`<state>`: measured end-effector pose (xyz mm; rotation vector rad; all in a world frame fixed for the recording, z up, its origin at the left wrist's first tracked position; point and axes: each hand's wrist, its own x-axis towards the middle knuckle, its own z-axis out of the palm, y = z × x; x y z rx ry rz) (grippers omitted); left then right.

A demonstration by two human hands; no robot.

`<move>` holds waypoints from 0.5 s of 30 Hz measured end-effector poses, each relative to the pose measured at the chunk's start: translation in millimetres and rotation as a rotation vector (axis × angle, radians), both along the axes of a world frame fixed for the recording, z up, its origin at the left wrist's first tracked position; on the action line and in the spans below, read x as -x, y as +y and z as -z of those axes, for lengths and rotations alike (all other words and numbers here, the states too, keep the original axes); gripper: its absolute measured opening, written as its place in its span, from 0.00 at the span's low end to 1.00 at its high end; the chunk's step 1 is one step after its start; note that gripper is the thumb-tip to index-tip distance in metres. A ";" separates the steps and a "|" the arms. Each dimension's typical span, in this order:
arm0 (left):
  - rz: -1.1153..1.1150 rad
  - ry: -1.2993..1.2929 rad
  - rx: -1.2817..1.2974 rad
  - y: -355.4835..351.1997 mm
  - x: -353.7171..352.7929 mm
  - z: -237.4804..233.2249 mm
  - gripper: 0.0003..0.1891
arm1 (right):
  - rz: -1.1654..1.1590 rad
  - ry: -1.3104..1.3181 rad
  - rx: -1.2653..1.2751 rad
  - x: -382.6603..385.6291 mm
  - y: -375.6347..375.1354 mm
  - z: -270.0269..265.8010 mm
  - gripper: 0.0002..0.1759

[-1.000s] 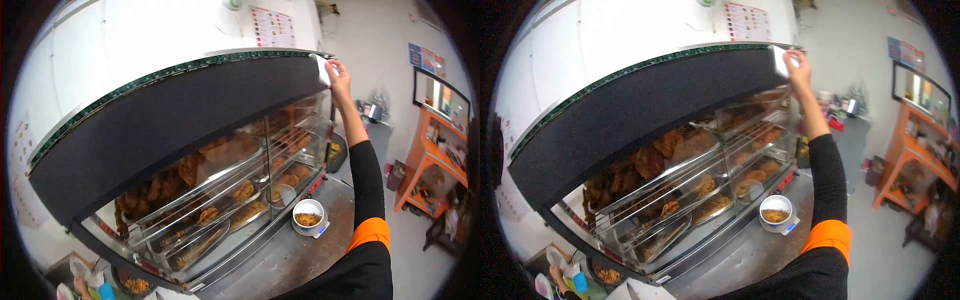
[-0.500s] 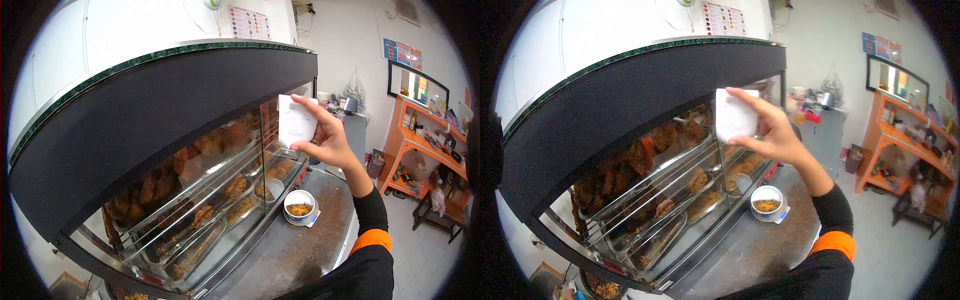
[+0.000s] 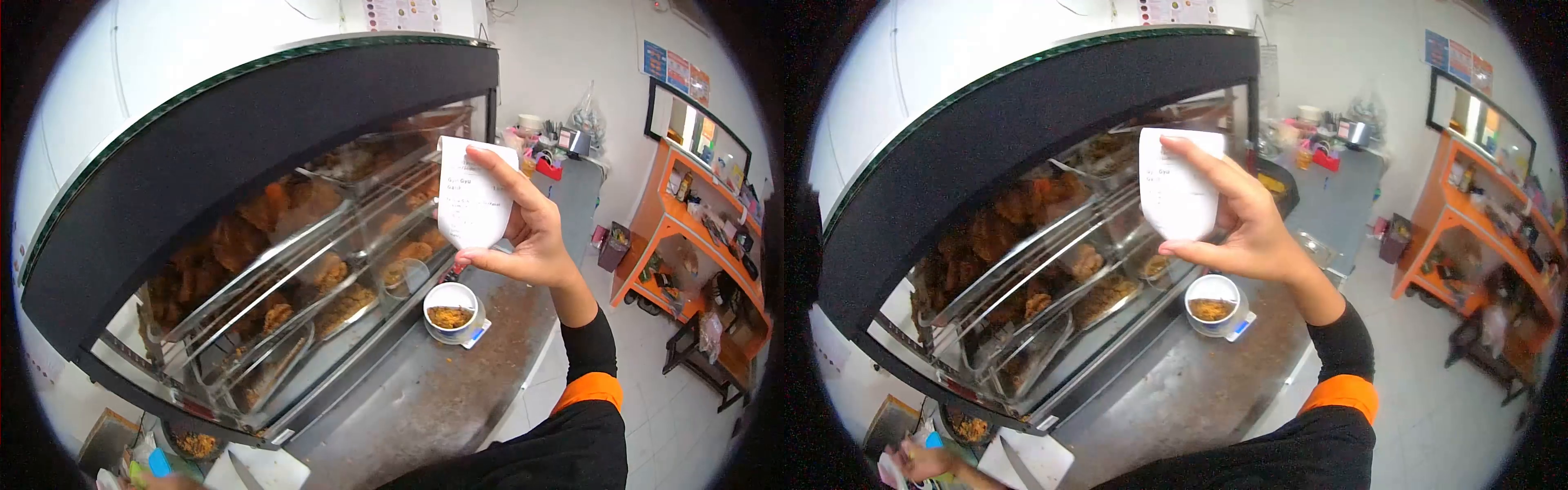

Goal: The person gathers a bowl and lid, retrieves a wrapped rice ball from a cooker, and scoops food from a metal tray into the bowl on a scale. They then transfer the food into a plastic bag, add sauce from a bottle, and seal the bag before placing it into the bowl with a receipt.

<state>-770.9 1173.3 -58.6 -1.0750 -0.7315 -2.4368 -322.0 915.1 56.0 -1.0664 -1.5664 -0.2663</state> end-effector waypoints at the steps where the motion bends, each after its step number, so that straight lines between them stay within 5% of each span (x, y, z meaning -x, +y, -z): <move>1: 0.191 0.368 -0.278 -24.5 -47.3 2.0 0.11 | -0.035 0.024 0.004 -6.9 -9.3 3.2 0.42; 2: 0.300 0.384 0.116 -38.9 -85.7 32.1 0.10 | -0.041 0.041 0.014 -15.3 -20.9 6.3 0.42; 3: 0.585 0.537 0.145 -69.2 -148.1 27.0 0.10 | -0.010 0.041 0.041 -24.4 -34.5 9.4 0.42; 4: 0.721 0.607 0.471 -104.8 -203.0 30.4 0.08 | 0.015 0.043 0.070 -34.8 -47.9 13.3 0.43; 5: 0.667 0.768 0.647 -122.6 -248.5 51.5 0.12 | 0.052 0.027 0.084 -46.7 -64.1 16.9 0.43; 7: 1.110 0.830 0.948 -139.2 -330.7 117.3 0.13 | 0.093 0.034 0.049 -76.0 -97.7 29.5 0.45; 12: 1.023 0.864 1.344 -124.1 -455.2 249.5 0.21 | 0.315 0.115 0.245 -152.5 -209.6 71.1 0.46; 14: 1.323 0.499 1.831 -145.0 -473.8 209.1 0.22 | 0.319 0.216 0.285 -179.9 -244.5 92.3 0.46; 15: 1.161 0.781 1.652 -107.8 -476.9 276.7 0.21 | 0.357 0.313 0.329 -193.9 -260.7 100.8 0.46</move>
